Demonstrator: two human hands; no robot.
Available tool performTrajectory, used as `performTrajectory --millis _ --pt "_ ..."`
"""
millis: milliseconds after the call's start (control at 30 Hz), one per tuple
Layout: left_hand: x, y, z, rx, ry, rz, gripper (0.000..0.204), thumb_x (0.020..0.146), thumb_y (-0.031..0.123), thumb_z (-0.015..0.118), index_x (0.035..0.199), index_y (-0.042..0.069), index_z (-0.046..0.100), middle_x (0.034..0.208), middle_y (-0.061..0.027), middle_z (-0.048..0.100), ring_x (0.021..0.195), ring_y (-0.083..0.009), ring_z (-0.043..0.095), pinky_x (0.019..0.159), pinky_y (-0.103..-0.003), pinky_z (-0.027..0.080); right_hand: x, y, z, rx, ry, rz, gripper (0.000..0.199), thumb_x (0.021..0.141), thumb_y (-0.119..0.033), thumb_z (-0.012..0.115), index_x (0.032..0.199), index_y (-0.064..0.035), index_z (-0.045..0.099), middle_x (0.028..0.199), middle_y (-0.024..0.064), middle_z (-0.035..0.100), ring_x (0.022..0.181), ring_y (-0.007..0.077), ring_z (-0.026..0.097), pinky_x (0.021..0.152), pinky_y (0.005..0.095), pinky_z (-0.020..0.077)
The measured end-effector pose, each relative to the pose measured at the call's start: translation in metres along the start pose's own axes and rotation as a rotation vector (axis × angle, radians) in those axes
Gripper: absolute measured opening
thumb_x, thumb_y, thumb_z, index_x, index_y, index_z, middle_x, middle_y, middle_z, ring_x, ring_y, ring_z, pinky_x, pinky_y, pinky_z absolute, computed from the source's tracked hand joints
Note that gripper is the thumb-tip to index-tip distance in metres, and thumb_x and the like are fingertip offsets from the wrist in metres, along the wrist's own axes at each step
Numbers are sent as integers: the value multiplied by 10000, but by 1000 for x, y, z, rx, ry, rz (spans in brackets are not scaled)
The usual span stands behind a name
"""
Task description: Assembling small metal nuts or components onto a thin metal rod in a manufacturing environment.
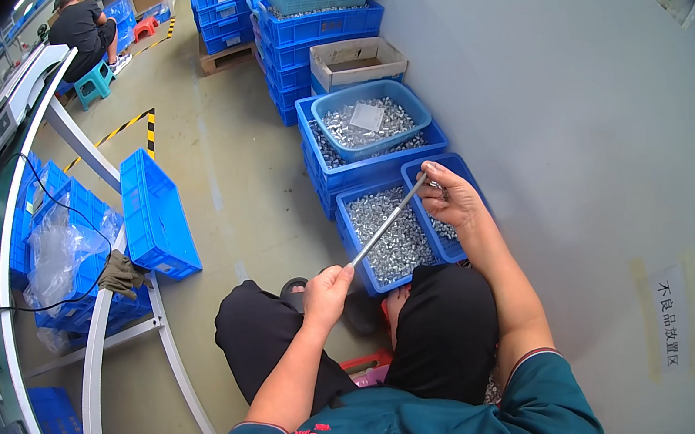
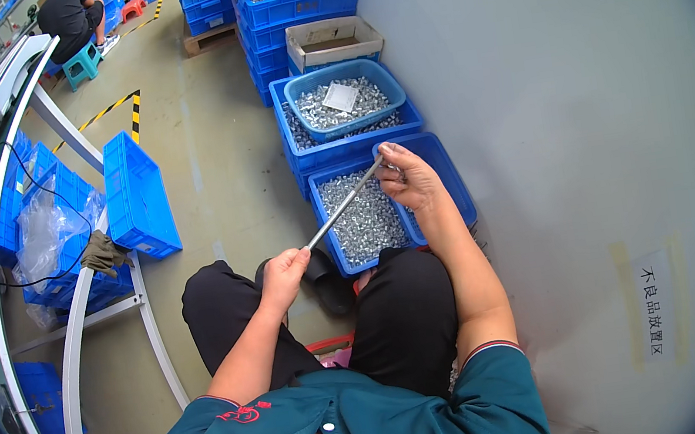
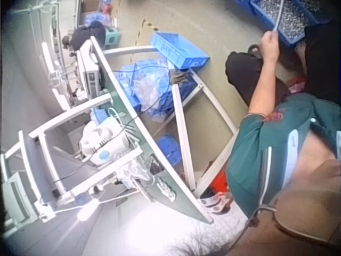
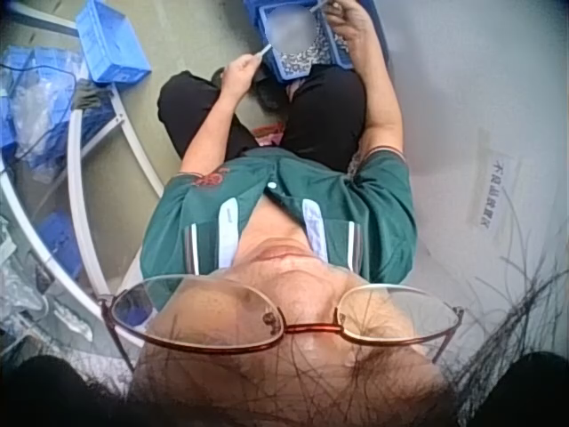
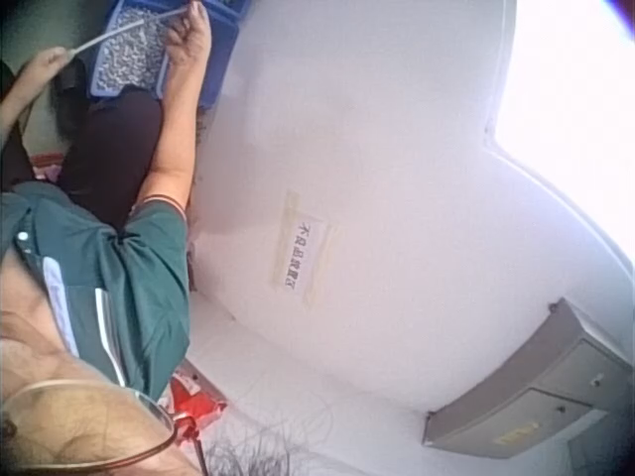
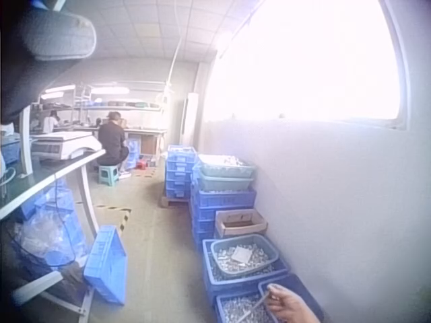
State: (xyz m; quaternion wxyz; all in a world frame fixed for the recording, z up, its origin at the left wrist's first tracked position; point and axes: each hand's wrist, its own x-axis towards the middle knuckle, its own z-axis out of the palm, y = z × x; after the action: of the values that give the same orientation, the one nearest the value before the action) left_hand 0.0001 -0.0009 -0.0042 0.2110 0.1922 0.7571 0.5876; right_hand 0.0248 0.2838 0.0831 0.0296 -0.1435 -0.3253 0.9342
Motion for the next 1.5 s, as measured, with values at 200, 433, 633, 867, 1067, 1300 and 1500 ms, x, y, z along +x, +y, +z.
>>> performTrajectory --millis 200,433,633,867,1067,1300,1500 --pt "-2 9 -1 43 14 4 389 889 273 542 594 32 458 523 53 348 509 -44 305 447 -253 265 -6 -4 3 -431 42 79 88 776 -64 647 776 -84 561 585 -52 423 469 31 339 390 169 240" --pt "5 1 0 3 21 -20 429 883 358 517 623 24 455 491 -41 388 474 -116 353 471 -321 312 -12 -2 23 -414 15 157 173 823 -99 589 974 -20 557 679 -13 464 492 17 336 381 140 241" --pt "5 -3 0 -15 27 1 416 883 340 526 624 22 460 497 -20 382 484 -96 347 468 -311 310 -3 -6 -2 -159 92 110 136 897 -102 451 980 -15 515 732 42 495 484 30 344 355 141 243" --pt "2 2 -2 4 8 -17 406 878 334 531 625 22 477 491 -34 387 477 -99 353 464 -316 311 1 -5 -13 -104 57 84 229 903 -290 525 904 -62 535 657 2 490 418 37 310 344 164 222" --pt "-1 6 -2 11 7 -1 413 889 301 539 585 39 442 507 55 340 496 -47 293 439 -257 251 -1 -3 -6 -78 118 44 309 853 -380 580 867 -72 561 610 -17 451 422 34 311 354 168 197" --pt "-1 6 -1 115 23 -5 422 875 359 517 628 20 471 494 -83 413 453 -169 390 466 -345 317 -3 -3 10 -386 190 -44 238 864 -272 595 893 -36 578 618 -29 433 442 30 327 364 165 229" --pt "4 0 0 39 22 -21 430 879 370 513 636 19 465 495 -64 388 470 -139 375 471 -336 317 -7 9 29 -600 79 160 202 867 -187 579 955 -6 578 637 -25 445 463 15 326 381 151 225"
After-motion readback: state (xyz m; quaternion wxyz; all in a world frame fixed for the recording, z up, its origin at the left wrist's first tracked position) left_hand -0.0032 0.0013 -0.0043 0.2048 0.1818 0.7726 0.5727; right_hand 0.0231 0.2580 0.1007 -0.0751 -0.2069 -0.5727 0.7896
